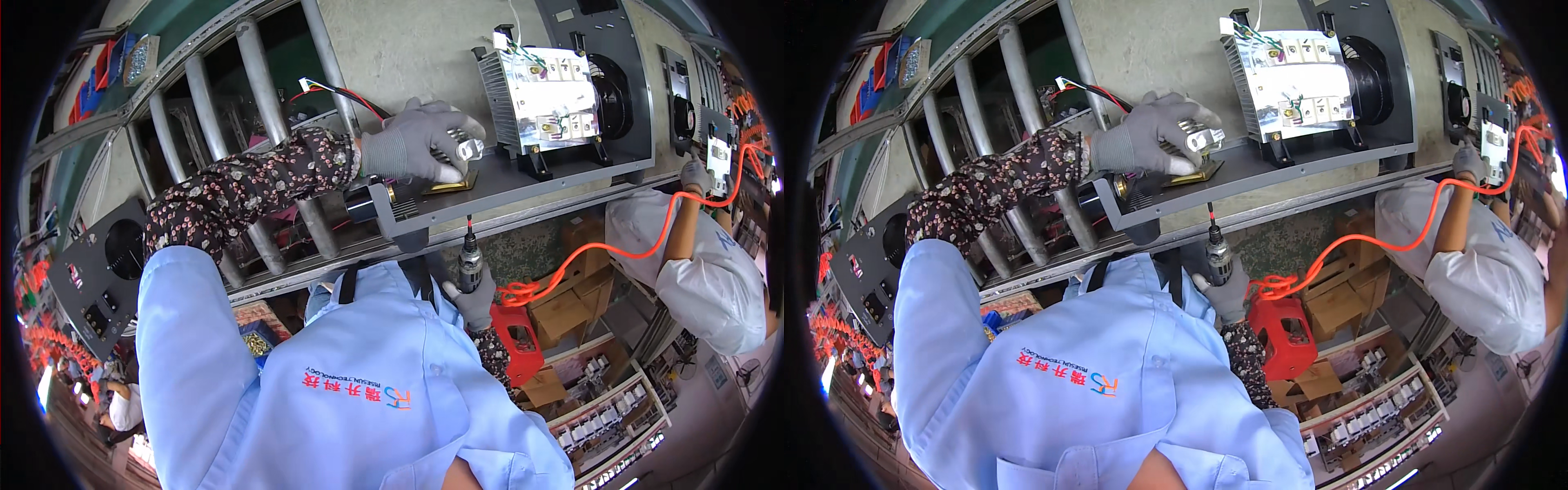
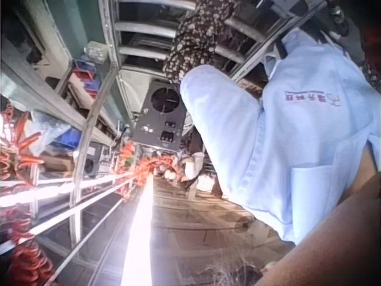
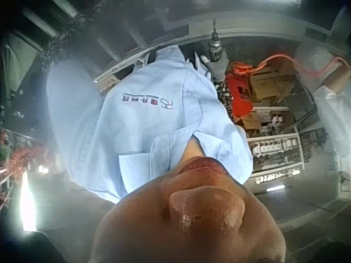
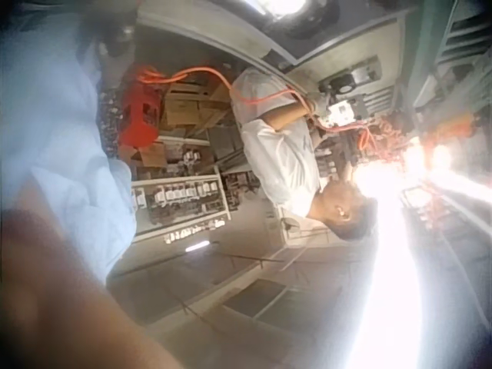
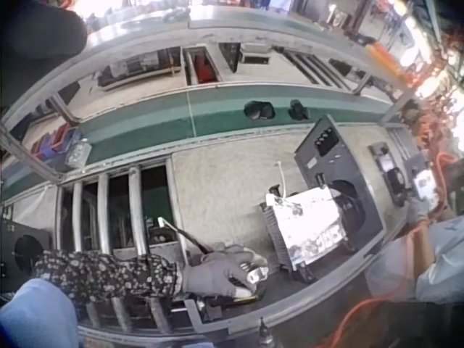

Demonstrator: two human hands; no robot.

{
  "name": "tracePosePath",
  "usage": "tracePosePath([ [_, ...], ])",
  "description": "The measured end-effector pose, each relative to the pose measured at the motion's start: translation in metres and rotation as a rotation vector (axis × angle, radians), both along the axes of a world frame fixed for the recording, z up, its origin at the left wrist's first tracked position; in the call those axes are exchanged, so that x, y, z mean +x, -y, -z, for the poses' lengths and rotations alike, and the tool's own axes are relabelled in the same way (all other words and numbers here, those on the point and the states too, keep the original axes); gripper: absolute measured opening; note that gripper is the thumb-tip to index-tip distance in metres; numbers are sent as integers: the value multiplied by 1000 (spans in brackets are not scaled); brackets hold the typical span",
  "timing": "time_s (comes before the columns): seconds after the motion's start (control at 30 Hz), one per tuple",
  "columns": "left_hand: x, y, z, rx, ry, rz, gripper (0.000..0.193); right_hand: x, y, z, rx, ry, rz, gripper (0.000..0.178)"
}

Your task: The person assembles electronic components on a metal frame using a power drill. They handle screws, nuts, and wires from bins, and integrate a small white device from a cardboard box into the assembly.

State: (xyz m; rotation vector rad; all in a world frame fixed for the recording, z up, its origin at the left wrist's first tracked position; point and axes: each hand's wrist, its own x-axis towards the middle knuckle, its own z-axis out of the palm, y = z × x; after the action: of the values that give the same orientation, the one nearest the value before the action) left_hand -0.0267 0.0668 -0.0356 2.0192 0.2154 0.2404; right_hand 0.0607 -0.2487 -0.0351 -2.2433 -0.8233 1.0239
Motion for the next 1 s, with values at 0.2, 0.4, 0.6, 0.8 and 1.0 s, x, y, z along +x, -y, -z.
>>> tracePosePath([
  [0.2, 6, -2, -9, 66, -46, 25, 18, -2, 6, 4, 1, -14, 16, 60],
  [0.4, 10, 3, -9, 139, -76, -25, 16, -1, 10, 7, -19, -23, 20, 61],
  [0.6, 11, 2, -10, 101, -101, -7, 15, -1, 11, 9, -57, -47, 40, 62],
  [0.8, 8, 4, -5, 168, 26, -50, 12, 3, 3, -2, -73, -45, 9, 62],
  [1.0, 10, 3, -8, 138, -69, -3, 15, 2, 7, -1, -36, -54, 25, 63],
])
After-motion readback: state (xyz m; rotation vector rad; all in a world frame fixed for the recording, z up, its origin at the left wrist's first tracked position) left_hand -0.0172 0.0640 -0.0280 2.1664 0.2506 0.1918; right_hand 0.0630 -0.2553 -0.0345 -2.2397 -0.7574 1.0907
